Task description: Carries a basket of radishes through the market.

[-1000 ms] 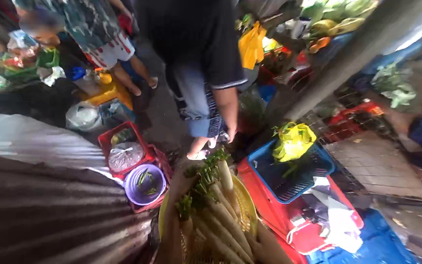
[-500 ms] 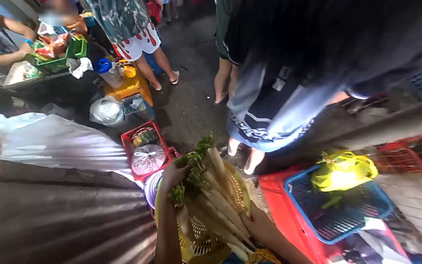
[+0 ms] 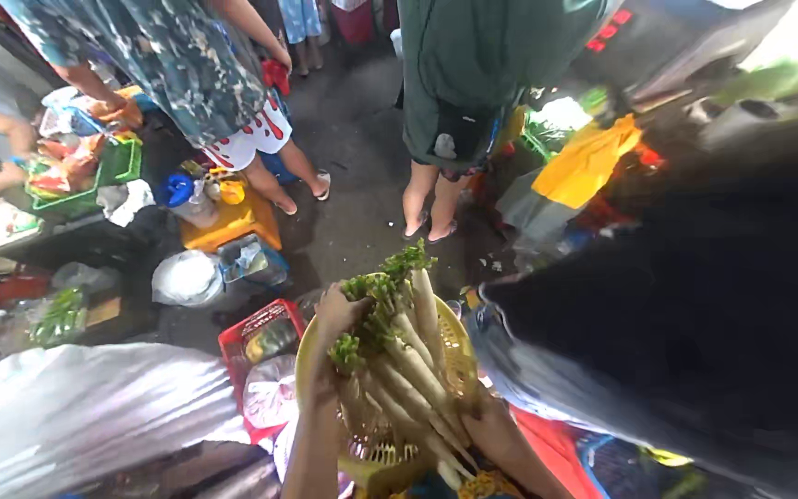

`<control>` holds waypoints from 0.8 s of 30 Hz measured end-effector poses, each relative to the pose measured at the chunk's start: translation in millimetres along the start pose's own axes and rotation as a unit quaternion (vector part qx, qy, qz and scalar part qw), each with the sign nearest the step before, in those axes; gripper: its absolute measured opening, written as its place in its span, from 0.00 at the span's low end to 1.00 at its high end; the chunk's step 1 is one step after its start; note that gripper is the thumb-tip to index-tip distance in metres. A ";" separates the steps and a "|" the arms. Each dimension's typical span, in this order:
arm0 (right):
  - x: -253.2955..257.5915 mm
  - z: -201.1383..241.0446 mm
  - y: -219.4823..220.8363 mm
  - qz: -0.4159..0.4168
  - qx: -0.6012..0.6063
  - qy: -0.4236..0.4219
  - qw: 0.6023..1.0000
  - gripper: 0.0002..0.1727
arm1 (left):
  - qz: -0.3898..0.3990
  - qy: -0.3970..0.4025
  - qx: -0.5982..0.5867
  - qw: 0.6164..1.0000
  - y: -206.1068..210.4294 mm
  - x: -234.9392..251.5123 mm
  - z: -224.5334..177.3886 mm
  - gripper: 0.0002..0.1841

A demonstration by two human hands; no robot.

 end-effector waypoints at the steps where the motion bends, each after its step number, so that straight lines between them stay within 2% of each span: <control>1: 9.9 9.8 -10.3 -0.013 0.003 -0.009 1.000 0.30 | 0.002 0.004 0.005 1.000 -7.9 12.8 -17.4 0.37; 4: 40.7 23.3 -26.8 -0.066 0.075 -0.049 0.994 0.28 | 0.008 0.019 0.023 1.000 -20.9 53.2 -62.7 0.36; 7: 63.3 43.6 -44.9 -0.124 0.145 -0.029 0.981 0.28 | 0.036 0.026 0.049 0.998 -23.5 98.3 -108.2 0.36; 8: 68.8 52.5 -51.9 -0.167 0.130 -0.016 0.977 0.30 | 0.049 0.031 0.058 0.997 -22.5 115.4 -123.1 0.36; 10: 82.5 69.5 -64.7 -0.294 0.025 -0.020 0.955 0.40 | 0.075 0.054 0.065 0.994 -16.5 155.2 -150.1 0.38; 12: 102.0 88.2 -81.0 -0.426 -0.061 -0.057 0.901 0.39 | 0.102 0.102 0.070 0.987 -5.3 199.0 -173.9 0.39; 13: 113.8 99.1 -89.2 -0.455 -0.070 -0.076 0.885 0.39 | 0.116 0.136 0.075 0.981 1.7 221.0 -186.9 0.37; 15: 142.7 126.9 -102.4 -0.442 -0.051 -0.074 0.892 0.48 | 0.146 0.200 0.083 0.965 16.5 261.8 -214.0 0.34; 17: 176.6 156.4 -107.5 -0.376 0.001 -0.021 0.926 0.68 | 0.178 0.256 0.119 0.943 25.2 287.8 -239.3 0.34; 19: 208.2 177.9 -104.5 -0.310 0.070 0.032 0.948 0.78 | 0.201 0.303 0.152 0.919 25.6 303.8 -254.4 0.37; 22: 233.6 199.9 -105.6 -0.275 0.125 0.084 0.950 0.83 | 0.241 0.327 0.191 0.894 29.4 325.7 -283.0 0.42; 24: 242.0 215.3 -105.0 -0.271 0.142 0.104 0.946 0.82 | 0.256 0.329 0.231 0.879 33.5 338.4 -294.5 0.44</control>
Point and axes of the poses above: each hand's wrist, its own x-axis towards the middle knuckle, its own y-axis out of the palm, z = x × y, the point moved 3 cm from there along x, towards the middle knuckle, and after that the axes turned 9 degrees about -x, right-handed, at the moved point
